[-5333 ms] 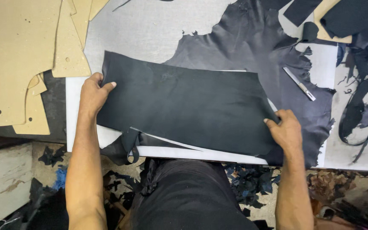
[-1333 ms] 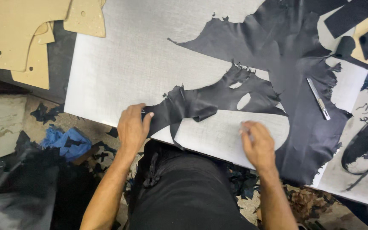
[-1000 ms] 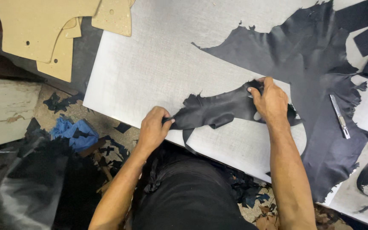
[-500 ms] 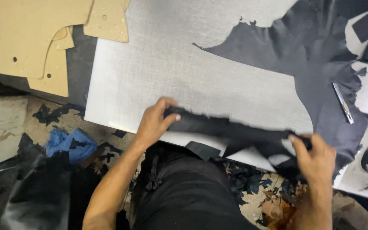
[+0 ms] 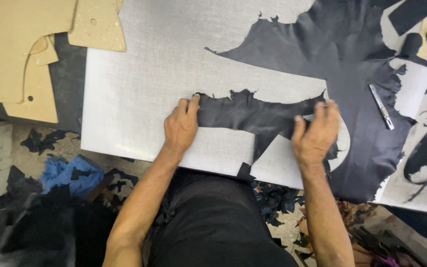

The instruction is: The person uses a utility knife to cut black leather pieces on a white worktable. They place cardboard templates on the leather, trace around them, and cut out the shapes. Cut pieces are set aside on the table.

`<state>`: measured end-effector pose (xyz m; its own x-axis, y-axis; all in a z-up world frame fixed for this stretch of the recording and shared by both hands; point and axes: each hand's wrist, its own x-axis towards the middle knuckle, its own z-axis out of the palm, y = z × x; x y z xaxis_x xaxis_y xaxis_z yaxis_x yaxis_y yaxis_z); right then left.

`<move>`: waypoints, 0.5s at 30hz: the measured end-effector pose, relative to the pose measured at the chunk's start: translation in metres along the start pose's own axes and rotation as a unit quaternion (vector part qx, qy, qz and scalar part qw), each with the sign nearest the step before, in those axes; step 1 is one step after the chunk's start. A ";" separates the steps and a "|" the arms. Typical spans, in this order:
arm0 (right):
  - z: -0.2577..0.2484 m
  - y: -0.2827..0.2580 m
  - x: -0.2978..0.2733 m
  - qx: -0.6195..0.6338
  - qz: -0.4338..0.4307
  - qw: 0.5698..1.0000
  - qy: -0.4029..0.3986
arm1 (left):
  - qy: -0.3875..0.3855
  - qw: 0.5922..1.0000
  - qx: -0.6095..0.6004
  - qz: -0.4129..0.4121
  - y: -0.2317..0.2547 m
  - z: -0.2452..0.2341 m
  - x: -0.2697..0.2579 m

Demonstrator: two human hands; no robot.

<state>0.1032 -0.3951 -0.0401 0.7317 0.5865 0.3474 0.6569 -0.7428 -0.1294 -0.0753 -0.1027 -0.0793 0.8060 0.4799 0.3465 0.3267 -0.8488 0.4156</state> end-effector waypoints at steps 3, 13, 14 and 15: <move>0.009 -0.018 -0.011 0.016 -0.050 0.983 -0.174 | -0.015 0.996 0.037 0.080 -0.017 -0.001 0.006; 0.013 -0.020 -0.018 0.010 -0.084 0.974 -0.209 | -0.125 0.979 0.038 0.154 -0.094 -0.027 0.040; 0.013 -0.023 -0.016 0.010 -0.081 0.976 -0.200 | -0.104 0.984 0.022 0.143 -0.089 -0.028 0.042; 0.012 -0.024 -0.014 0.010 -0.087 0.976 -0.198 | -0.107 0.984 0.020 0.141 -0.082 -0.028 0.037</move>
<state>0.0790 -0.3818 -0.0532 0.6190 0.7851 -0.0208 0.7780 -0.6166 -0.1203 -0.0864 -0.0091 -0.0773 0.9513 0.1705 0.2568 0.0913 -0.9515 0.2936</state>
